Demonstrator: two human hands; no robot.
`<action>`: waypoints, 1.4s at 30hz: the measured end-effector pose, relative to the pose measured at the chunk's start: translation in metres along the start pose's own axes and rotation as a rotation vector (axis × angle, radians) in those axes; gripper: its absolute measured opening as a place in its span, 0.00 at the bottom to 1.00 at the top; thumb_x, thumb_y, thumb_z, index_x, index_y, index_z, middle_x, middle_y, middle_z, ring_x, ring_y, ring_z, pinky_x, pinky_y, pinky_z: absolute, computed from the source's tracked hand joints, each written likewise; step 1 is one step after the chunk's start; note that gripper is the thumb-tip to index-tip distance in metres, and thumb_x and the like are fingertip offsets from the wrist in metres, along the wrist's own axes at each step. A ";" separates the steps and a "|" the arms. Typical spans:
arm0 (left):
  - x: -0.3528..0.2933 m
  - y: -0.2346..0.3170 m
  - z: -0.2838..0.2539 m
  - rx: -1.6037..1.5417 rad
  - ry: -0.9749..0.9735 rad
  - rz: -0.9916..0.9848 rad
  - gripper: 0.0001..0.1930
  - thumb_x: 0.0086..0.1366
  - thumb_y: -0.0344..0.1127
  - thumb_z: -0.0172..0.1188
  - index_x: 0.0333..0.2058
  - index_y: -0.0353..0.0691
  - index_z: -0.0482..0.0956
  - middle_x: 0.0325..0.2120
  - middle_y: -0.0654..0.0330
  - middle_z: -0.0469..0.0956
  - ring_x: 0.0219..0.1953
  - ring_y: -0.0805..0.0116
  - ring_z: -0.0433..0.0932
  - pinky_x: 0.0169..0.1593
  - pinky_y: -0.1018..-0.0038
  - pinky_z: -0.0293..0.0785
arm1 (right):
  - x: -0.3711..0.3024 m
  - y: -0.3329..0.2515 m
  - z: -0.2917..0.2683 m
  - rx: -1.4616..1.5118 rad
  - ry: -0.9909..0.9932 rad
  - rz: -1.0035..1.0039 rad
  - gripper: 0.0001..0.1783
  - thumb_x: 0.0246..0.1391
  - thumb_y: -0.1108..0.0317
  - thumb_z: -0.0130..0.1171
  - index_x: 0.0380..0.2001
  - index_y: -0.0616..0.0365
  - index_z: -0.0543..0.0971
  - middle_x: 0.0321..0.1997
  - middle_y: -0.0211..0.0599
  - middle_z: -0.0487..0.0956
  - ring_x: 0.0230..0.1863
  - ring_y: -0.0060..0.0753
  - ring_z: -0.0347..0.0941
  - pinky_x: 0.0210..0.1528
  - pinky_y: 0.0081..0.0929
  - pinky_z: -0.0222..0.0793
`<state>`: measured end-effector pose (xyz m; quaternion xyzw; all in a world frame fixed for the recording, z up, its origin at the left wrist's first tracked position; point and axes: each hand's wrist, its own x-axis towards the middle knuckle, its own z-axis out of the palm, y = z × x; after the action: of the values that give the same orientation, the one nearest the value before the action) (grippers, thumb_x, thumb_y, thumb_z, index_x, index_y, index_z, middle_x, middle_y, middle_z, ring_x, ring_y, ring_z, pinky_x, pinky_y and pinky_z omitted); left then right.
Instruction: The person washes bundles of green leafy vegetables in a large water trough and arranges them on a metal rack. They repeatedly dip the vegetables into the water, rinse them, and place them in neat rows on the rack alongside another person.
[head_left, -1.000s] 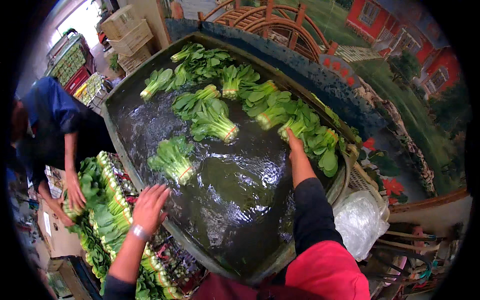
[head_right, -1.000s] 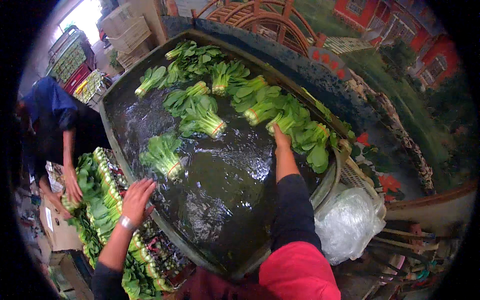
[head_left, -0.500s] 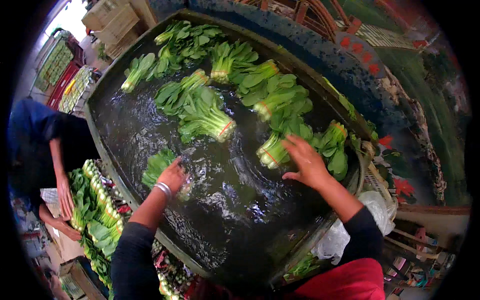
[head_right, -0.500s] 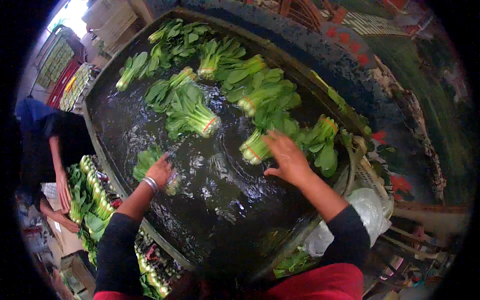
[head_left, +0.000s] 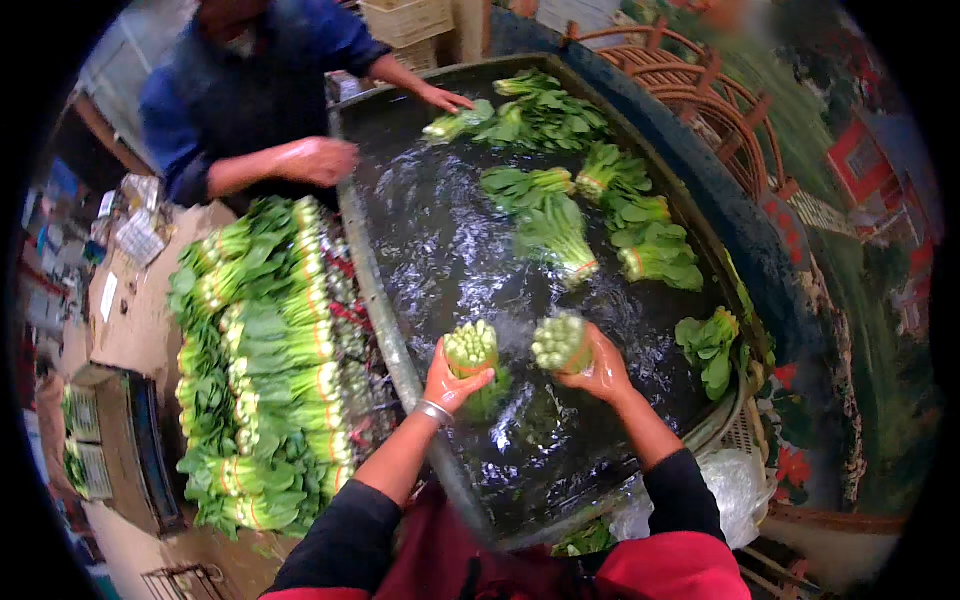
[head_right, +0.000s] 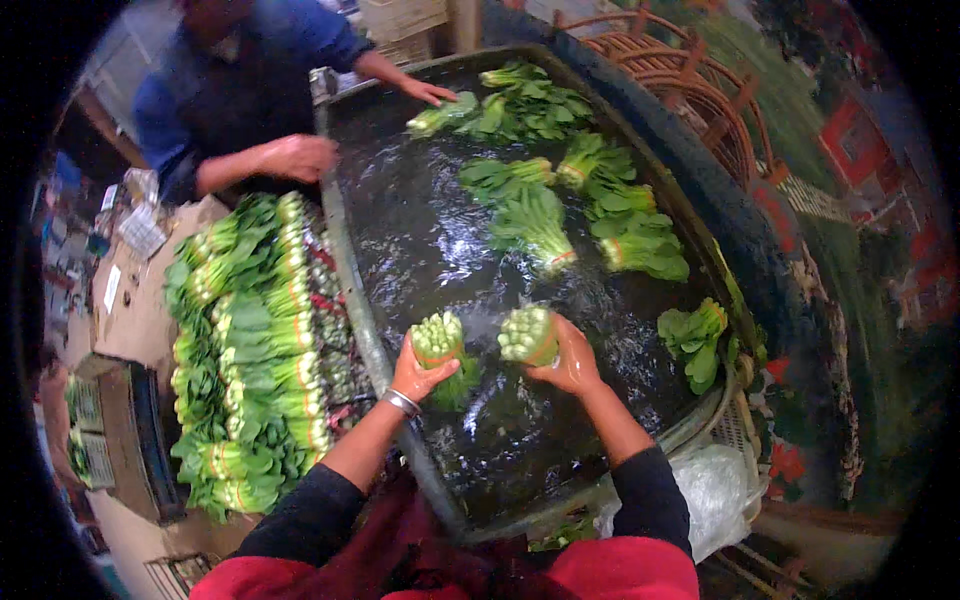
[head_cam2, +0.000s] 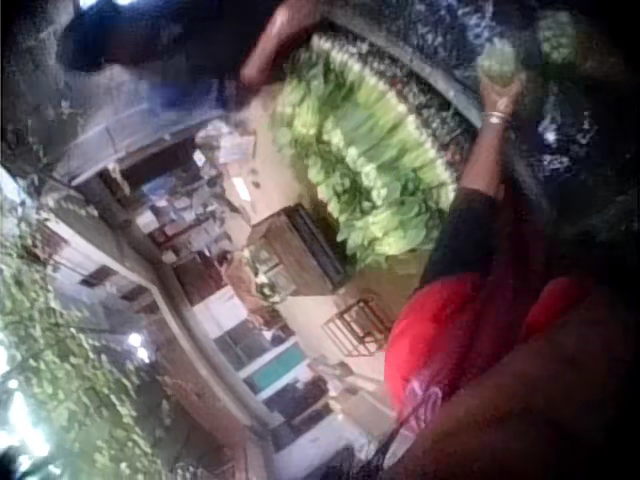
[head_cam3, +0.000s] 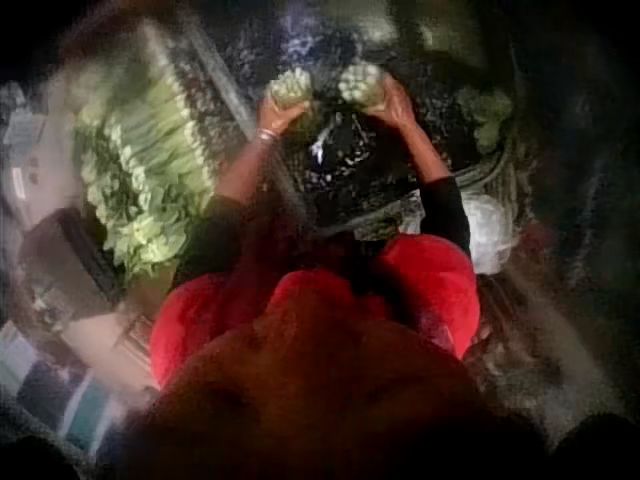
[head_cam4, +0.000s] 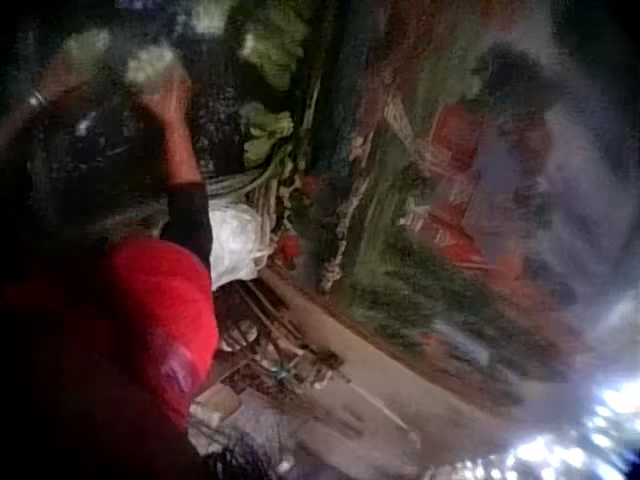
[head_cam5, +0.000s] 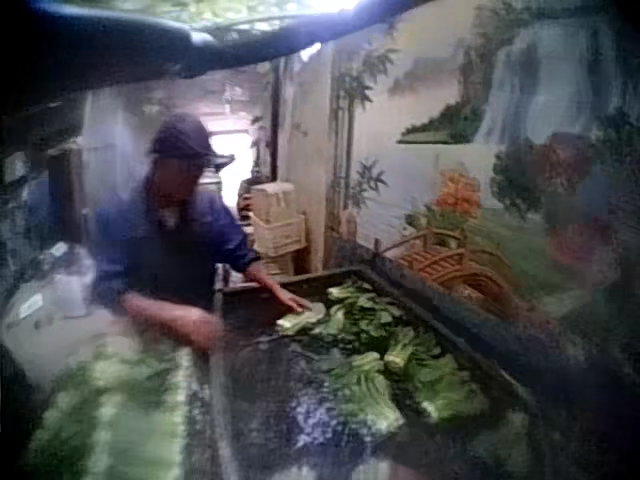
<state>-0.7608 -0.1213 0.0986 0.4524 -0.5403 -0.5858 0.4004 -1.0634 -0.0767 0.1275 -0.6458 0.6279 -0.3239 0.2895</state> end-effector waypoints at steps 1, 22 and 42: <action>-0.012 0.010 -0.008 -0.130 -0.010 0.042 0.42 0.53 0.33 0.81 0.61 0.38 0.62 0.56 0.55 0.76 0.59 0.66 0.76 0.64 0.64 0.71 | -0.004 -0.034 0.005 0.078 -0.021 0.009 0.54 0.31 0.55 0.83 0.64 0.56 0.69 0.57 0.43 0.81 0.61 0.42 0.76 0.68 0.42 0.67; -0.231 0.198 -0.498 1.331 0.198 0.434 0.46 0.40 0.34 0.77 0.61 0.43 0.67 0.51 0.50 0.79 0.51 0.44 0.78 0.55 0.55 0.73 | 0.010 -0.477 0.309 -0.437 -0.209 -0.703 0.52 0.31 0.71 0.77 0.65 0.53 0.67 0.48 0.45 0.75 0.46 0.55 0.77 0.51 0.46 0.73; -0.254 0.024 -0.519 1.035 0.095 0.206 0.26 0.64 0.48 0.58 0.58 0.45 0.76 0.53 0.51 0.77 0.58 0.47 0.72 0.68 0.48 0.58 | -0.027 -0.417 0.490 -0.416 -0.295 -0.424 0.36 0.58 0.38 0.60 0.56 0.58 0.76 0.47 0.43 0.77 0.54 0.47 0.72 0.62 0.48 0.62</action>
<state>-0.1930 -0.0205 0.1442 0.5616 -0.7816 -0.1790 0.2043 -0.4208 -0.0480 0.1465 -0.8474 0.4833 -0.1448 0.1654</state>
